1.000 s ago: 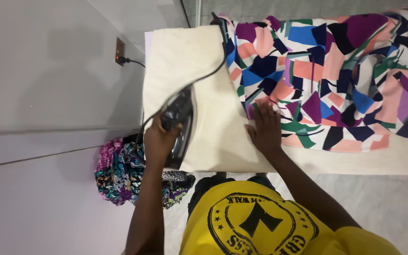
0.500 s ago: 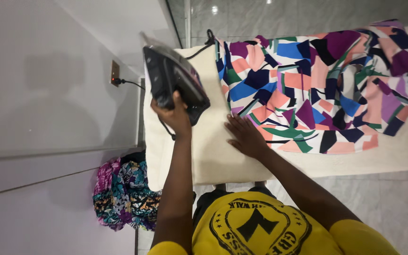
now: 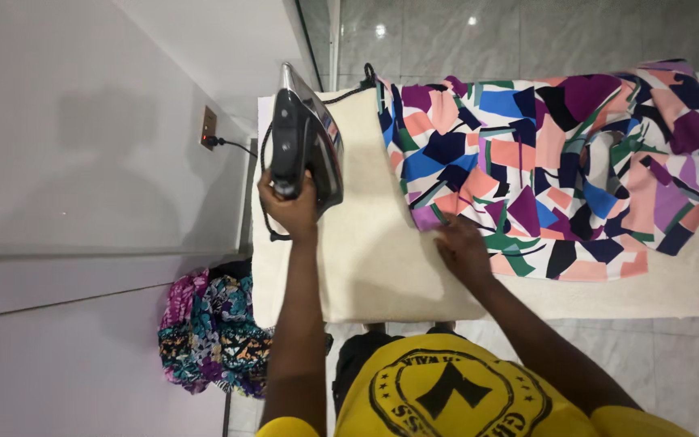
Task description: The person irons a colorful patterned dress on an ironing board, using a white cloth as a protective layer over the fabric. They repeatedly smooth the dress, iron different sections, and adjust the garment before folding it and placing it on a nearby bed.
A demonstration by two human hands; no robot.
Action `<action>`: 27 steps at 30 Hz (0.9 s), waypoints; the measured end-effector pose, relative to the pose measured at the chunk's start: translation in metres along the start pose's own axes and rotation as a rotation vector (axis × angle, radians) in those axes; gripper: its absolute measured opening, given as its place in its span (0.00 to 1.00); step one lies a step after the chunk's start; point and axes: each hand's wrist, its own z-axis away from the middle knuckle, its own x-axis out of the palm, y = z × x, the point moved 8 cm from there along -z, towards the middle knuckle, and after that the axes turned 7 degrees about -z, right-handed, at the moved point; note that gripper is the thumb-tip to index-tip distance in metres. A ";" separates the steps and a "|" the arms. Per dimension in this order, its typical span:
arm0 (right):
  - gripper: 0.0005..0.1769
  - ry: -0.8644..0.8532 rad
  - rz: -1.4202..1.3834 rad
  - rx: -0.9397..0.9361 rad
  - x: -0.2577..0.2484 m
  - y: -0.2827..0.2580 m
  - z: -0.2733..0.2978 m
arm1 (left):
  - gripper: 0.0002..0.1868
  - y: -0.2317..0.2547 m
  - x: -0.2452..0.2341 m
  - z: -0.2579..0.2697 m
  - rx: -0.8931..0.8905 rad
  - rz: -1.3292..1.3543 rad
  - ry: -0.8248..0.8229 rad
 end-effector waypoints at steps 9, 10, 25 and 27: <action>0.28 -0.025 0.127 -0.033 0.006 -0.022 -0.033 | 0.32 -0.039 -0.032 0.115 -0.018 0.087 0.112; 0.20 -0.022 0.133 -0.040 0.016 -0.014 -0.035 | 0.29 -0.043 -0.030 0.123 -0.021 0.102 0.068; 0.09 -0.025 -0.624 0.015 -0.189 0.024 0.003 | 0.24 -0.028 -0.030 0.141 -0.144 0.113 0.050; 0.08 -0.231 -0.556 0.052 -0.235 0.015 0.029 | 0.32 -0.028 -0.033 0.157 -0.213 0.046 0.126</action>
